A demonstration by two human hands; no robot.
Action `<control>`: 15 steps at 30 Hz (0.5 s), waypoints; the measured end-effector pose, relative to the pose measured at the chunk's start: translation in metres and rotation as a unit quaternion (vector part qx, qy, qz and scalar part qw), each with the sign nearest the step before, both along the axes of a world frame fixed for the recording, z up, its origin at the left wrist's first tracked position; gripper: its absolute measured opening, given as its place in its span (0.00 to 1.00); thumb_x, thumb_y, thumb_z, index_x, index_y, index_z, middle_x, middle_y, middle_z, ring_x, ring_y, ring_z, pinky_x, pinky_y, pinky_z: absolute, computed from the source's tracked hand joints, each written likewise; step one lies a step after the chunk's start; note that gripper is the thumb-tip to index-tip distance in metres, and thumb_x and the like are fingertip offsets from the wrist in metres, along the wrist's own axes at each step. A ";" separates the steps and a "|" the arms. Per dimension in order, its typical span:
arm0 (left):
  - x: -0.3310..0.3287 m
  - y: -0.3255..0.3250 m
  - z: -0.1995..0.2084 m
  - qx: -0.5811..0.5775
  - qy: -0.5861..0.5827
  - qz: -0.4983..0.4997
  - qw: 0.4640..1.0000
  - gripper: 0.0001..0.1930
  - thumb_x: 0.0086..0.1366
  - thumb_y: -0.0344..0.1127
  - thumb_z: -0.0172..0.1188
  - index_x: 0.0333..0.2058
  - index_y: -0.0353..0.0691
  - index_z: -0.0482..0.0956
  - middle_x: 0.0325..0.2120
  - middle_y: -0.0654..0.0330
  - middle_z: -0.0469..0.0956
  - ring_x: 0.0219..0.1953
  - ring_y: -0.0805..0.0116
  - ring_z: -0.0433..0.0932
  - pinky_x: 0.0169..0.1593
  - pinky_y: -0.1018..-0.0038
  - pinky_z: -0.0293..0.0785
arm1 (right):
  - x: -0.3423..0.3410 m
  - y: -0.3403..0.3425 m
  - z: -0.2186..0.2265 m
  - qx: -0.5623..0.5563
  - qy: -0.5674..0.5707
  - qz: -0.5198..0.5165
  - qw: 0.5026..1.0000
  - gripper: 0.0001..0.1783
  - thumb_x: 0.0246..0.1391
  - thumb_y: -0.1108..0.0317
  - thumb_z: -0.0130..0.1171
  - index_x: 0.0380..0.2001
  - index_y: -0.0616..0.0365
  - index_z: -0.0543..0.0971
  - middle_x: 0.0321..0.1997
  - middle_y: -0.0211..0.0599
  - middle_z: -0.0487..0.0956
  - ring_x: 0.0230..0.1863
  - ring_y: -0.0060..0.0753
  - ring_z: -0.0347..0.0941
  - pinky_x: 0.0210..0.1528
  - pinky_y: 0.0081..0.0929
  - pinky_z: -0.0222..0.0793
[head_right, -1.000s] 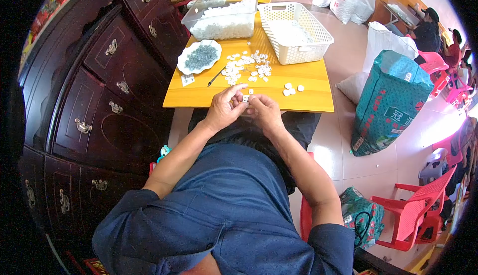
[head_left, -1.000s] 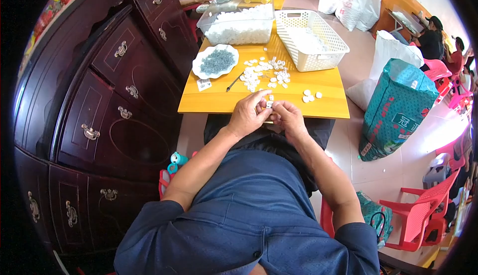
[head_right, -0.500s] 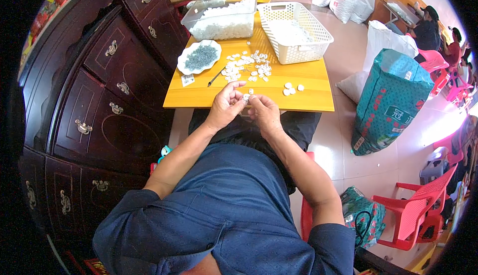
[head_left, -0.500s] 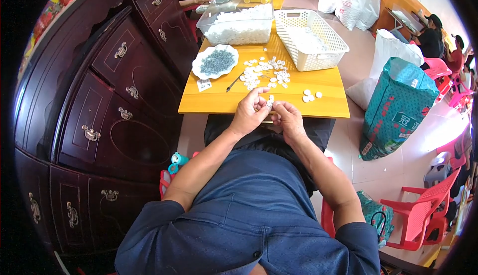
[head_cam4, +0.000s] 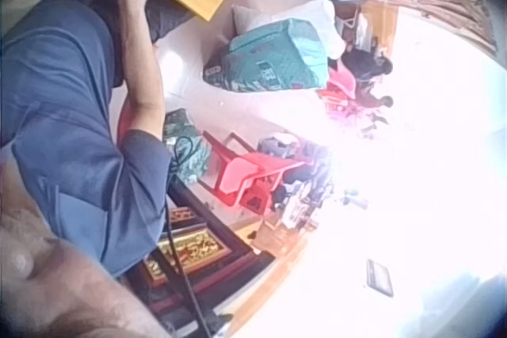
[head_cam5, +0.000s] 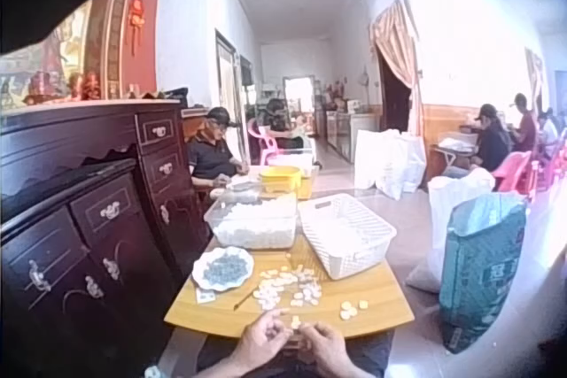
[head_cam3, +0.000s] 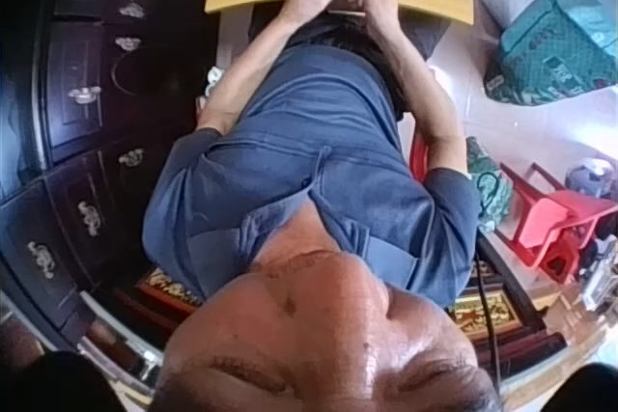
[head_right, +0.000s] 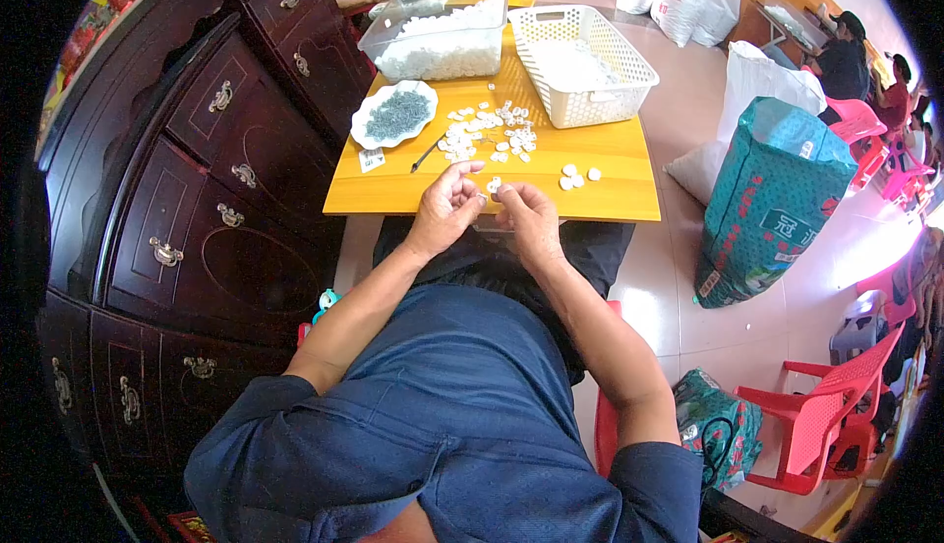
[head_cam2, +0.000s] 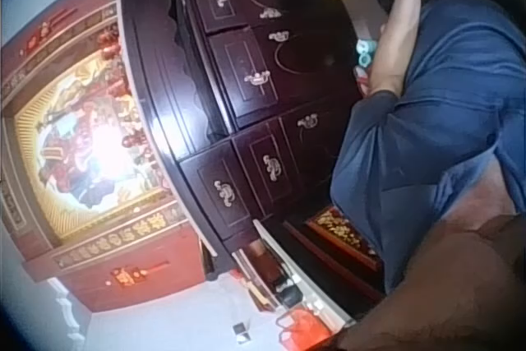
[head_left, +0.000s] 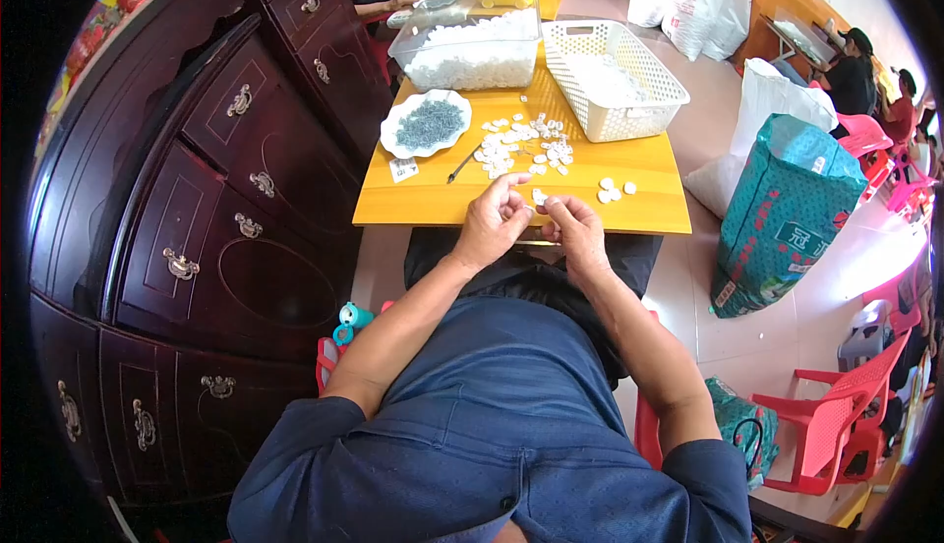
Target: Assembling small white plastic components by manually inserting grey metal pins into them.
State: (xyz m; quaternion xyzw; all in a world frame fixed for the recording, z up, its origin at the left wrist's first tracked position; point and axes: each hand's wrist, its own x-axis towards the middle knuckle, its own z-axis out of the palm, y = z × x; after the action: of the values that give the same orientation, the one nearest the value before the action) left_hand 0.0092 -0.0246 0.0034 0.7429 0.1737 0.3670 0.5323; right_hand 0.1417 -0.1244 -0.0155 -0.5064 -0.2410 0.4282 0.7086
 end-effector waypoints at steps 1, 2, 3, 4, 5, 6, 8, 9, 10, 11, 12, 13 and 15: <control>-0.001 0.003 -0.001 0.000 0.000 0.000 1.000 0.21 0.62 0.21 0.58 0.55 0.34 0.71 0.25 0.66 0.74 0.26 0.83 0.72 0.31 0.82 0.71 | 0.002 0.000 0.000 0.000 0.000 0.000 1.000 0.10 0.63 0.61 0.61 0.38 0.57 0.81 0.34 0.27 0.82 0.26 0.18 0.72 0.31 0.17 0.68; -0.003 0.006 -0.001 0.041 0.031 0.034 0.998 0.18 0.62 0.23 0.59 0.52 0.34 0.74 0.24 0.64 0.75 0.25 0.81 0.74 0.31 0.80 0.72 | 0.005 0.000 0.000 0.005 -0.024 -0.002 1.000 0.10 0.63 0.61 0.60 0.38 0.57 0.81 0.35 0.28 0.82 0.26 0.18 0.72 0.32 0.18 0.68; -0.005 0.009 -0.002 0.081 0.062 0.068 0.992 0.15 0.61 0.24 0.59 0.48 0.34 0.76 0.23 0.62 0.76 0.25 0.79 0.76 0.31 0.78 0.73 | 0.007 0.000 0.000 0.010 -0.048 -0.005 0.999 0.11 0.63 0.61 0.60 0.38 0.58 0.81 0.35 0.28 0.82 0.26 0.18 0.71 0.32 0.18 0.68; -0.007 0.014 -0.006 0.083 0.063 0.069 0.992 0.15 0.61 0.24 0.59 0.48 0.34 0.76 0.23 0.62 0.76 0.25 0.79 0.76 0.31 0.78 0.73 | 0.007 0.000 0.000 0.011 -0.048 -0.004 0.999 0.11 0.63 0.61 0.60 0.38 0.58 0.81 0.35 0.28 0.82 0.26 0.18 0.71 0.32 0.18 0.68; -0.008 0.020 -0.011 0.107 0.085 0.087 0.987 0.12 0.60 0.25 0.60 0.44 0.35 0.78 0.23 0.59 0.78 0.26 0.73 0.78 0.32 0.75 0.74 | 0.007 0.000 0.001 0.009 -0.012 -0.004 1.000 0.11 0.63 0.61 0.60 0.38 0.58 0.81 0.35 0.28 0.82 0.27 0.18 0.72 0.33 0.18 0.68; -0.010 0.025 -0.015 0.131 0.107 0.106 0.980 0.09 0.60 0.26 0.60 0.40 0.36 0.80 0.23 0.57 0.79 0.26 0.66 0.80 0.33 0.71 0.76 | 0.007 0.000 0.001 0.007 0.023 -0.004 1.000 0.11 0.63 0.61 0.60 0.37 0.58 0.81 0.35 0.28 0.82 0.27 0.18 0.72 0.33 0.18 0.68; -0.012 0.029 -0.017 0.194 0.123 0.132 0.964 0.08 0.59 0.27 0.61 0.39 0.38 0.80 0.25 0.56 0.79 0.28 0.61 0.81 0.34 0.68 0.76 | 0.008 -0.001 0.004 -0.001 0.036 0.009 0.999 0.10 0.63 0.61 0.59 0.38 0.58 0.79 0.36 0.31 0.83 0.27 0.20 0.73 0.32 0.19 0.70; -0.013 0.031 -0.018 0.254 0.138 0.156 0.945 0.07 0.58 0.28 0.62 0.37 0.39 0.81 0.26 0.55 0.80 0.30 0.56 0.81 0.35 0.65 0.77 | 0.007 -0.002 0.006 -0.011 0.069 0.025 0.997 0.10 0.63 0.62 0.59 0.39 0.57 0.78 0.37 0.33 0.83 0.27 0.20 0.73 0.31 0.19 0.71; -0.015 0.032 -0.018 0.257 0.139 0.157 0.944 0.07 0.58 0.28 0.62 0.37 0.39 0.81 0.26 0.55 0.80 0.30 0.56 0.81 0.35 0.65 0.77 | 0.005 -0.003 0.007 -0.021 0.101 0.040 0.994 0.10 0.64 0.62 0.58 0.41 0.57 0.77 0.37 0.34 0.83 0.27 0.21 0.74 0.30 0.20 0.72; -0.016 0.033 -0.017 0.275 0.155 0.167 0.934 0.08 0.58 0.29 0.63 0.38 0.41 0.81 0.27 0.56 0.80 0.31 0.54 0.81 0.36 0.63 0.77 | 0.005 -0.002 0.008 -0.018 0.102 0.042 0.994 0.10 0.64 0.62 0.58 0.41 0.57 0.77 0.37 0.34 0.83 0.27 0.21 0.74 0.30 0.20 0.72; -0.017 0.033 -0.017 0.293 0.171 0.176 0.924 0.10 0.57 0.30 0.64 0.39 0.42 0.82 0.28 0.56 0.80 0.32 0.52 0.80 0.37 0.61 0.77 | 0.005 -0.002 0.008 -0.028 0.119 0.059 0.991 0.09 0.65 0.63 0.56 0.41 0.57 0.76 0.38 0.36 0.83 0.27 0.20 0.75 0.30 0.19 0.72; -0.017 0.033 -0.015 0.296 0.172 0.177 0.923 0.10 0.57 0.30 0.64 0.39 0.42 0.82 0.28 0.56 0.80 0.32 0.52 0.80 0.37 0.61 0.77 | 0.005 -0.002 0.008 -0.038 0.136 0.076 0.987 0.09 0.66 0.63 0.55 0.42 0.56 0.75 0.39 0.38 0.83 0.26 0.20 0.75 0.30 0.18 0.73; -0.018 0.034 -0.011 0.305 0.159 0.196 0.918 0.10 0.57 0.31 0.65 0.39 0.42 0.82 0.29 0.57 0.79 0.32 0.53 0.80 0.37 0.61 0.77 | 0.004 -0.002 0.006 -0.038 0.153 0.079 0.984 0.09 0.65 0.64 0.54 0.42 0.57 0.75 0.39 0.38 0.83 0.27 0.21 0.75 0.30 0.19 0.73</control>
State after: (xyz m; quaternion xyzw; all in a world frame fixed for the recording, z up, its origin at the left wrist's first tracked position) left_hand -0.0086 0.0099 -0.0079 0.8687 0.2781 0.3763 0.1625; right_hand 0.1462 -0.1261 -0.0097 -0.4409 -0.1526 0.5645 0.6809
